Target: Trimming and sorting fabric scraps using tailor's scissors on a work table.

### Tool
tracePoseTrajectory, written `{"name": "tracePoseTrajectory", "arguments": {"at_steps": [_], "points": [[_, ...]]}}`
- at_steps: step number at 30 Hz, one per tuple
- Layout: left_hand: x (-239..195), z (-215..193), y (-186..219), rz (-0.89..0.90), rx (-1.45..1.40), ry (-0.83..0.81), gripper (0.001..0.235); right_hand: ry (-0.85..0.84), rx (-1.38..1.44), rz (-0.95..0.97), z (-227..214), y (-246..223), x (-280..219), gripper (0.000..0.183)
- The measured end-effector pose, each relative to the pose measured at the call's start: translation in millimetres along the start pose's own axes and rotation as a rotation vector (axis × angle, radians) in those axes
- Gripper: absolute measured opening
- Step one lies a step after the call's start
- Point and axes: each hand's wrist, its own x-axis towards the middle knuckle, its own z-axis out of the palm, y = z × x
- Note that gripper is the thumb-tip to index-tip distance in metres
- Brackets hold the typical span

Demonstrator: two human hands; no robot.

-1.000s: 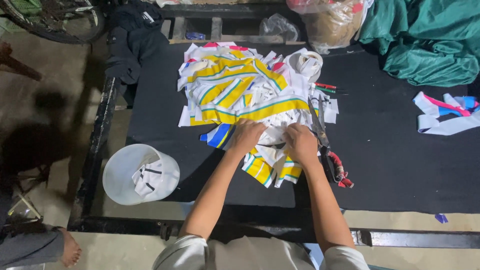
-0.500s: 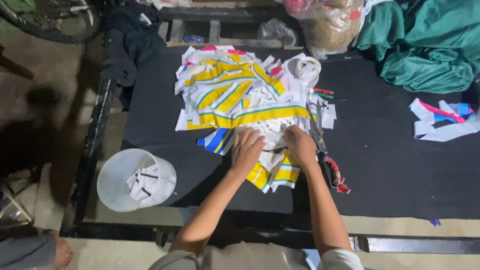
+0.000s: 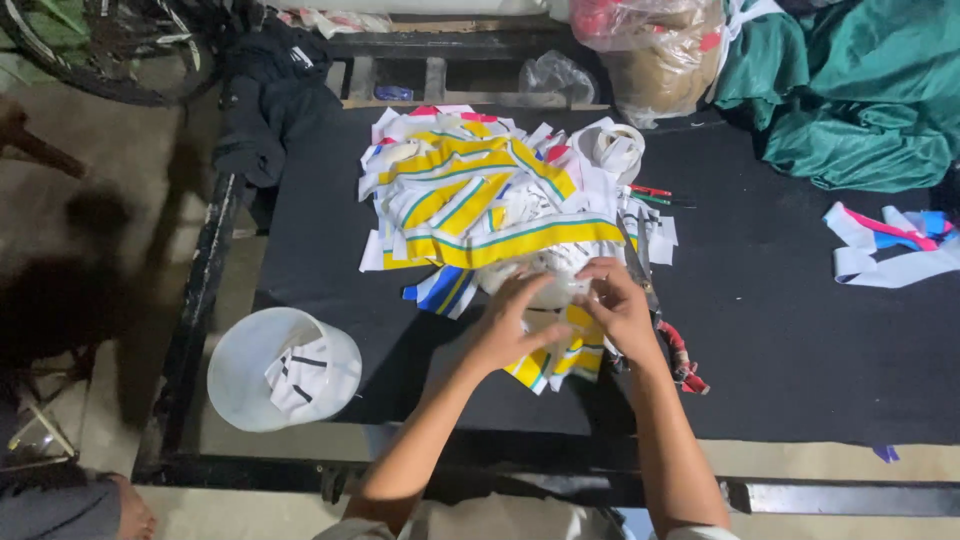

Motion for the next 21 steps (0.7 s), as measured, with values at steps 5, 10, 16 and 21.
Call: {"name": "tracePoseTrajectory", "arguments": {"at_steps": [5, 10, 16, 21], "points": [[13, -16, 47, -0.11, -0.269, -0.224, 0.047, -0.075, 0.121, -0.101, -4, -54, -4, 0.02], [9, -40, 44, -0.254, -0.39, -0.219, 0.027, -0.035, 0.141, -0.078, -12, -74, -11, 0.02], [17, -73, 77, -0.115, -0.415, 0.045, 0.038, 0.012, 0.08, -0.095, -5, -91, -20, 0.024], [22, -99, 142, 0.062, -0.231, -0.023, 0.02, -0.226, -0.046, 0.087, 7, -103, -33, 0.049]]}}
